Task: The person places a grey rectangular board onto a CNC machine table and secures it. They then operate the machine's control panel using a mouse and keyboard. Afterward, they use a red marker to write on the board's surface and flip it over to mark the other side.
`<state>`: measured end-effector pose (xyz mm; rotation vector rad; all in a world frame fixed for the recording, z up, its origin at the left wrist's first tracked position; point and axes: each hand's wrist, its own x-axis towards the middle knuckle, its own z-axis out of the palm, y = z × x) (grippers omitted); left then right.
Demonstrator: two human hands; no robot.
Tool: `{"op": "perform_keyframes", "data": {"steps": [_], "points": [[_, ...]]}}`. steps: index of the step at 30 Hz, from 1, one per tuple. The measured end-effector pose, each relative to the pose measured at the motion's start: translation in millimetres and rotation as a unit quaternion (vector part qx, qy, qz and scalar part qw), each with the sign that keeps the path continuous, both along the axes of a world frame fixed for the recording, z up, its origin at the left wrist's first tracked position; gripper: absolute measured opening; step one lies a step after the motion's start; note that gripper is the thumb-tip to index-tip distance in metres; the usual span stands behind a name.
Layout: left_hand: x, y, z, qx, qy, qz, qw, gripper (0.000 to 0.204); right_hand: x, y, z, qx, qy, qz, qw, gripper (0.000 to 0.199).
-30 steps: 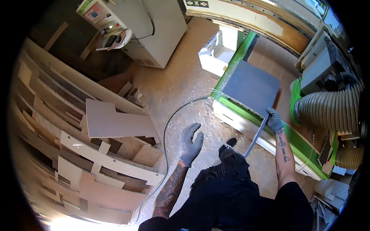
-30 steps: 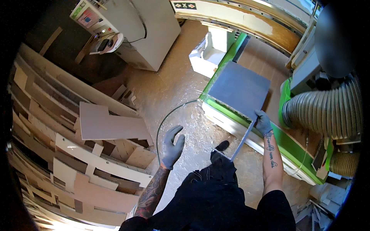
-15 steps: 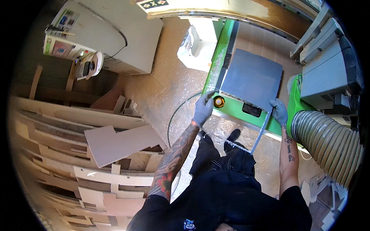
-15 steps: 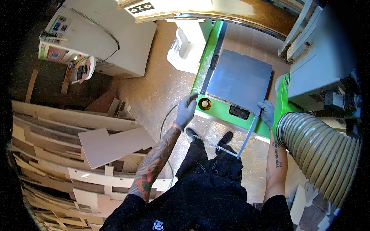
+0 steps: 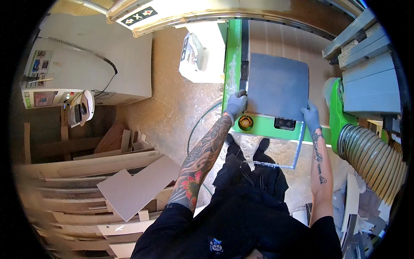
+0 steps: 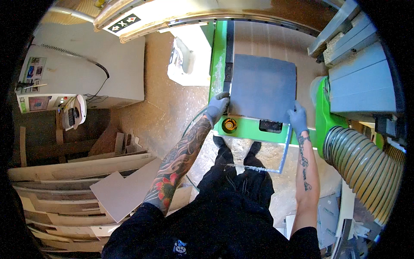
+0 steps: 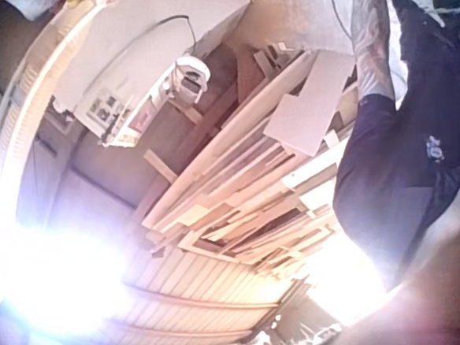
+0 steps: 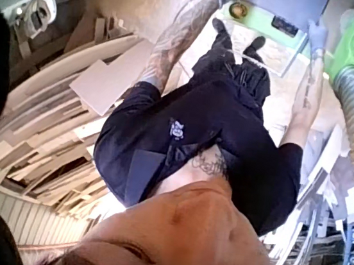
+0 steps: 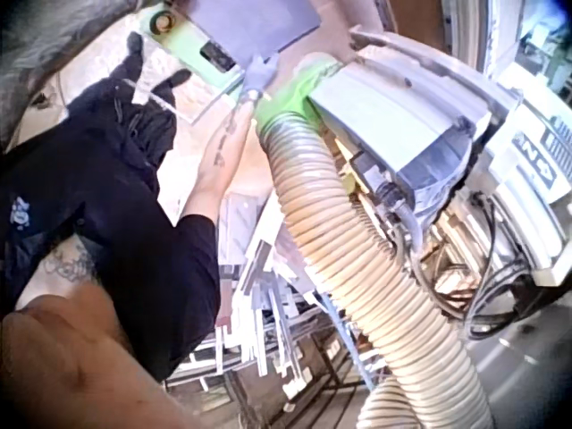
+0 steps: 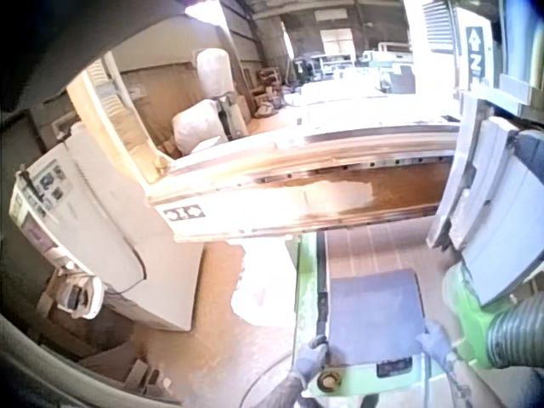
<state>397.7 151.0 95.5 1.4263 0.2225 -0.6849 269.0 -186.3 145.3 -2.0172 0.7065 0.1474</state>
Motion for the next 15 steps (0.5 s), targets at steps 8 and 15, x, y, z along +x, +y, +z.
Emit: {"op": "perform_keyframes", "data": {"steps": [8,15], "points": [[-6.5,8.4,-11.9,0.011,-0.042,0.007,0.999,0.044,2.3,-13.6,-47.6,-0.134,-0.074,0.034,0.988,0.054],[-16.9,-2.5,11.4,0.045,-0.034,0.024,0.998,0.048,-2.2,-3.6,-40.2,-0.114,-0.1,0.009,0.988,0.058]]}}
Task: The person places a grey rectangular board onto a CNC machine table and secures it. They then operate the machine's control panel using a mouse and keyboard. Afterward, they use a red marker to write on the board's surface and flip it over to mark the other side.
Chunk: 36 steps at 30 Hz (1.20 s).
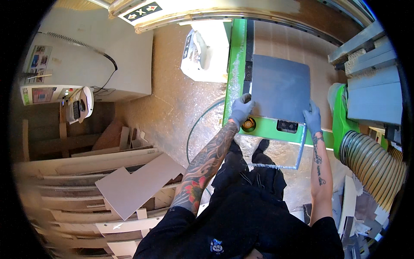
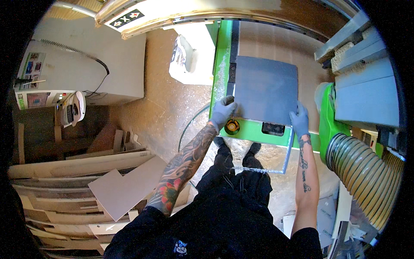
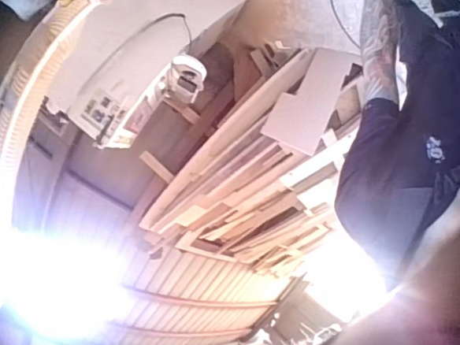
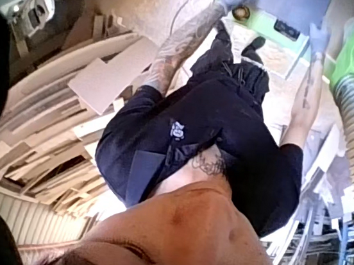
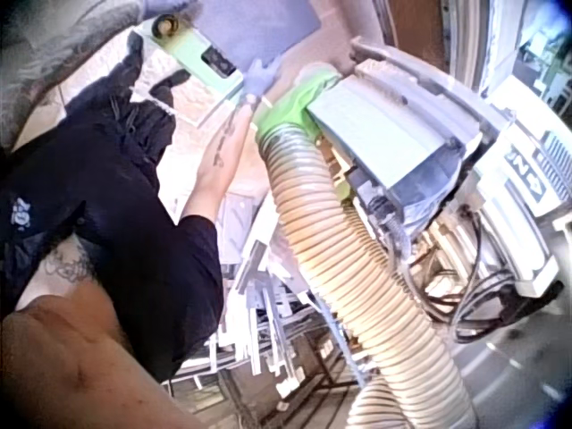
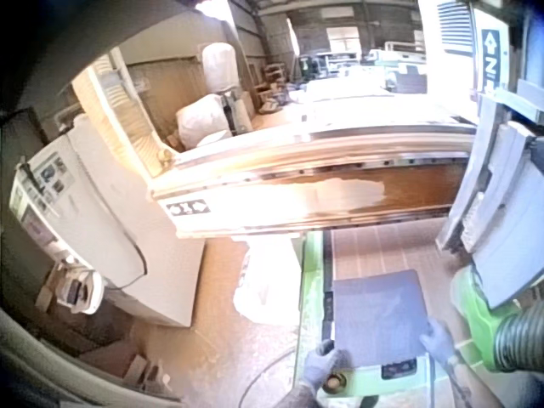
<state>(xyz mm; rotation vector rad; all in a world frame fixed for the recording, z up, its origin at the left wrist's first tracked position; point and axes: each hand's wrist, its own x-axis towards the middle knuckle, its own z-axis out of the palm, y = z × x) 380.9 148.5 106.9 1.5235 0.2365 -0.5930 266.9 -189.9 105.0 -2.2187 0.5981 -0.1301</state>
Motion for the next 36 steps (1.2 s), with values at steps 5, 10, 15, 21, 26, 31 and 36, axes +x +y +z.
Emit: {"op": "perform_keyframes", "data": {"steps": [5,10,15,21,26,31,36], "points": [[-5.0,-11.8,-16.0,0.141,-0.121,0.016,0.982,0.036,1.4,0.1,13.5,0.065,0.032,0.039,0.997,0.058],[-7.1,-15.1,1.2,0.151,-0.122,0.022,0.981,0.035,-11.9,-17.5,-31.3,0.086,-0.009,-0.005,0.996,0.062],[-10.8,-10.3,-3.9,0.095,-0.103,0.063,0.988,0.035,-5.1,-9.7,-15.8,0.115,0.01,-0.013,0.993,0.065],[-3.5,-11.5,-23.6,0.14,-0.115,0.028,0.983,0.034,-13.0,-28.6,-38.0,0.115,0.023,-0.016,0.993,0.061],[0.3,-8.7,-23.3,0.104,-0.092,0.032,0.99,0.039,-8.0,-29.9,-34.3,0.095,0.014,0.015,0.995,0.057],[3.0,-6.2,-34.4,0.046,-0.04,0.03,0.998,0.04,-4.0,-13.9,-2.6,0.147,0.0,-0.009,0.989,0.053],[1.4,-3.1,-37.6,0.044,-0.06,0.019,0.997,0.042,-5.6,-13.0,-6.9,0.179,-0.009,-0.025,0.983,0.055]]}}
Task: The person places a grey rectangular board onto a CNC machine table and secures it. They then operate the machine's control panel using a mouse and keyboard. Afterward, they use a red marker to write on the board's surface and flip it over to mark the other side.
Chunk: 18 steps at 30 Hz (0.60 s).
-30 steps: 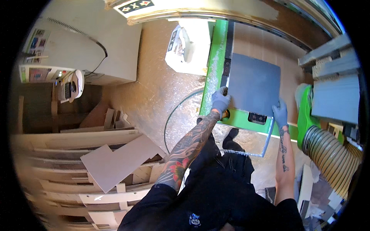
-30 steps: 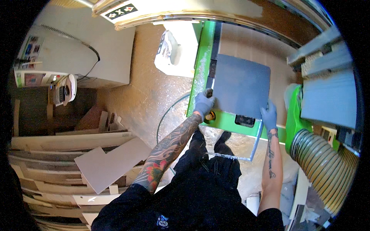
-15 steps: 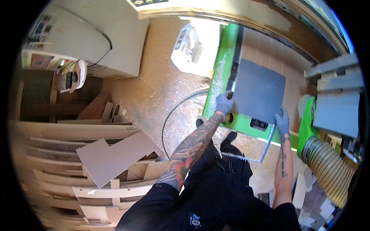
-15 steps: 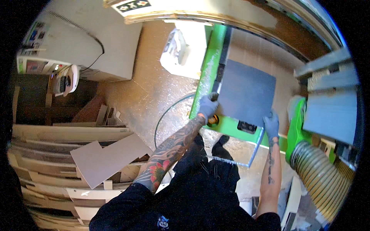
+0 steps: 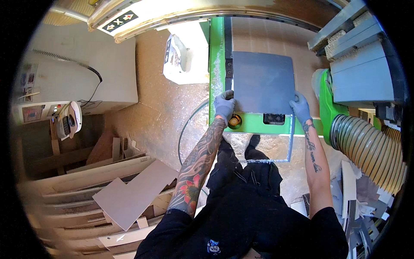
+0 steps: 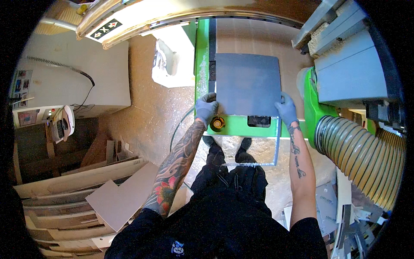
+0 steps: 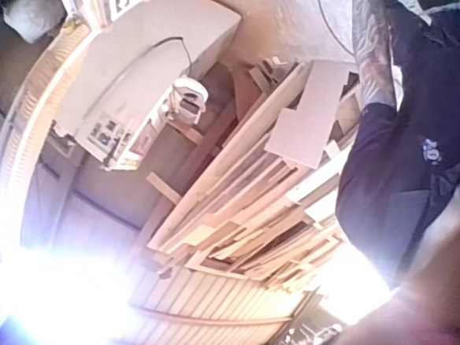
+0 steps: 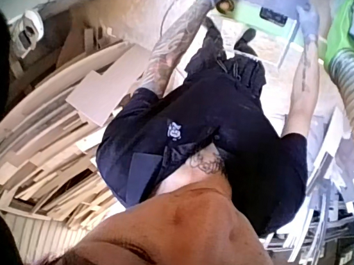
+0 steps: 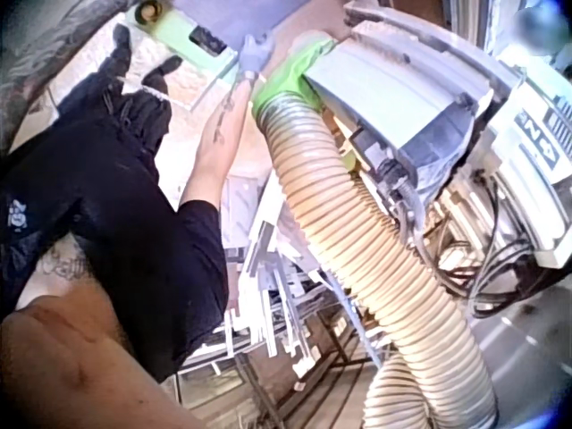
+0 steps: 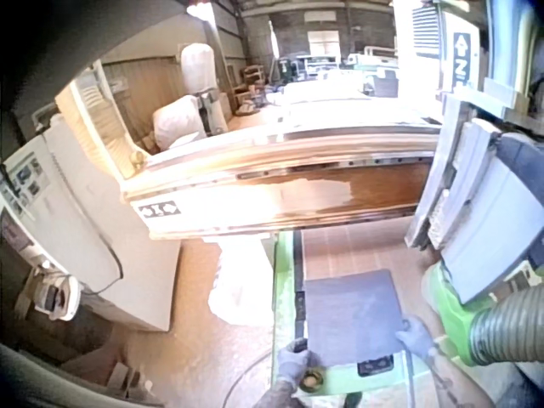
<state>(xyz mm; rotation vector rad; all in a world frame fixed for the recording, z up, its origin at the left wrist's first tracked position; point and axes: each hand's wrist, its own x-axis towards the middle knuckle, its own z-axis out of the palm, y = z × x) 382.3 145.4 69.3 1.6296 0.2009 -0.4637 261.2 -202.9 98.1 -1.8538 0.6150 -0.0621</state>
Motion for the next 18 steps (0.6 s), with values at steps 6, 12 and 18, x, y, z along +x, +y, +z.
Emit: {"op": "perform_keyframes", "data": {"steps": [6,12,18], "points": [[1.8,2.7,-2.6,0.029,-0.017,-0.009,0.999,0.041,0.6,-8.6,-15.0,-0.027,0.03,0.002,0.999,0.059],[0.7,-2.6,12.4,0.035,0.012,-0.006,0.999,0.041,-3.0,-17.8,-29.0,-0.057,0.041,0.006,0.997,0.06],[-0.1,0.4,8.3,0.037,0.002,-0.006,0.999,0.044,-1.8,-7.6,-20.2,-0.076,0.01,0.006,0.997,0.056]]}}
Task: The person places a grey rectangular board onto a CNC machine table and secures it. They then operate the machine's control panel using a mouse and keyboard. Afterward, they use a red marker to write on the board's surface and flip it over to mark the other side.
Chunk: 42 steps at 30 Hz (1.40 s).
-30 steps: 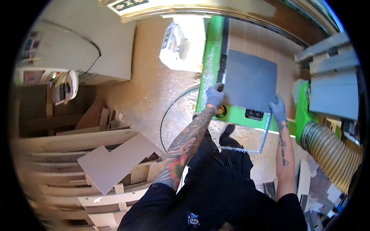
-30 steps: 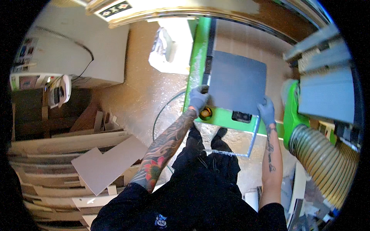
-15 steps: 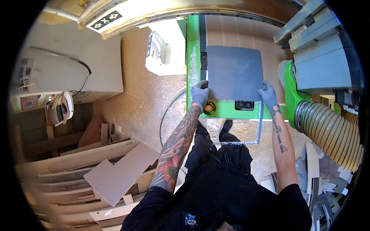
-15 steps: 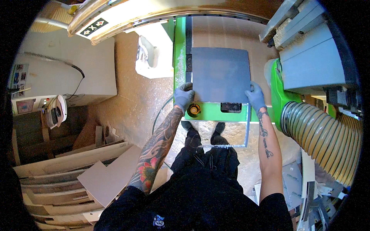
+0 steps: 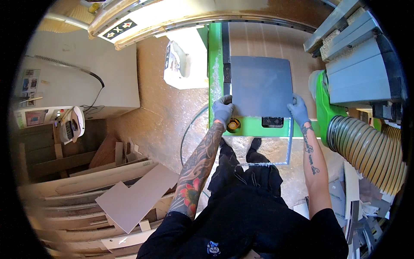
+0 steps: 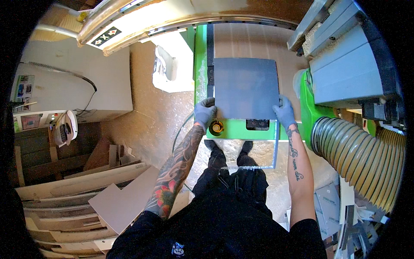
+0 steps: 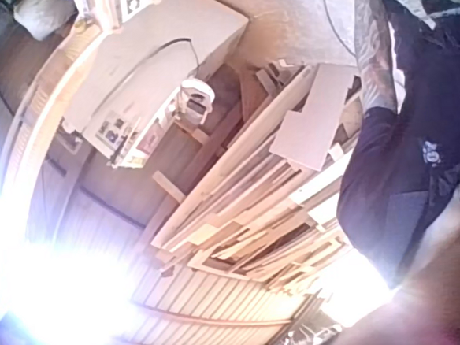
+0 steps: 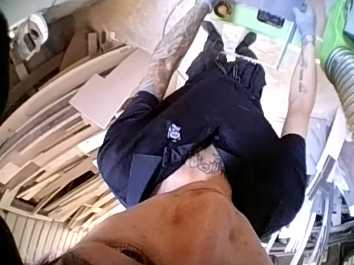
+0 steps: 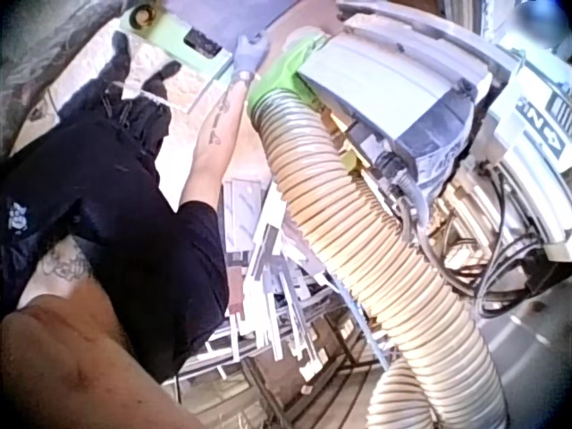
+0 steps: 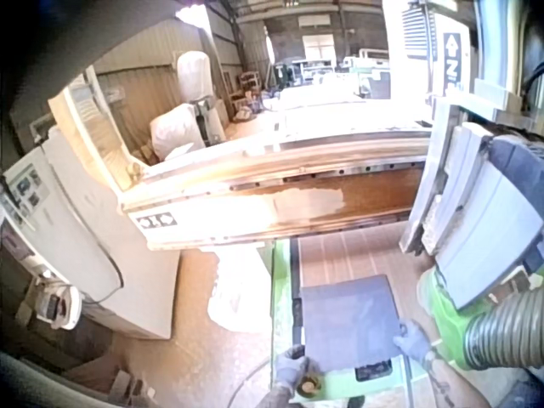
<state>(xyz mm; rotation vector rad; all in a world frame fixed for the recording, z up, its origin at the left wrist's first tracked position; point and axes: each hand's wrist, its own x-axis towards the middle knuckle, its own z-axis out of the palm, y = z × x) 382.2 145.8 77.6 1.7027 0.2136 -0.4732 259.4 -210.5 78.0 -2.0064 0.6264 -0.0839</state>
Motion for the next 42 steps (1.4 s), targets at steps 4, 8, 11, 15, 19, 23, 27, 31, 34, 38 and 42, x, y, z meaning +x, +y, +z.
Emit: {"op": "perform_keyframes", "data": {"steps": [4,8,11,15,19,23,27,31,34,38,42], "points": [[2.1,2.4,-5.1,0.018,-0.012,-0.007,1.0,0.042,2.2,8.2,16.8,0.012,0.018,-0.004,1.0,0.059],[2.5,-4.8,8.8,0.035,0.006,-0.003,0.999,0.04,2.2,3.5,12.5,0.029,0.037,-0.015,0.999,0.06],[2.6,-3.1,7.6,0.032,0.02,0.011,0.999,0.038,4.5,7.2,15.2,0.006,0.02,-0.004,1.0,0.059],[1.5,-5.1,16.3,0.061,0.002,0.005,0.998,0.037,5.2,14.2,26.9,0.034,0.051,-0.024,0.998,0.057],[1.0,-6.1,25.6,0.072,0.005,0.002,0.997,0.038,3.6,12.3,25.2,0.013,0.041,-0.016,0.999,0.056],[1.7,-6.9,14.6,0.054,0.01,0.005,0.998,0.037,0.2,5.6,13.3,0.022,0.003,-0.003,1.0,0.055],[3.5,-1.3,1.1,0.054,-0.033,-0.002,0.998,0.039,1.0,1.2,4.4,0.04,0.017,-0.003,0.999,0.055],[5.3,-7.3,8.4,0.042,-0.005,-0.021,0.999,0.04,-2.8,-1.8,8.6,0.036,0.032,-0.022,0.999,0.056],[7.0,-0.8,-10.2,0.032,0.008,-0.001,0.999,0.039,2.8,0.6,9.2,0.031,0.046,-0.009,0.998,0.057],[6.8,-3.4,-10.9,0.017,0.016,0.007,1.0,0.037,2.3,-2.6,2.8,0.01,0.012,-0.009,1.0,0.057],[1.2,-11.2,19.9,0.043,0.021,0.02,0.999,0.039,1.6,0.2,9.9,-0.004,0.026,-0.012,1.0,0.056]]}}
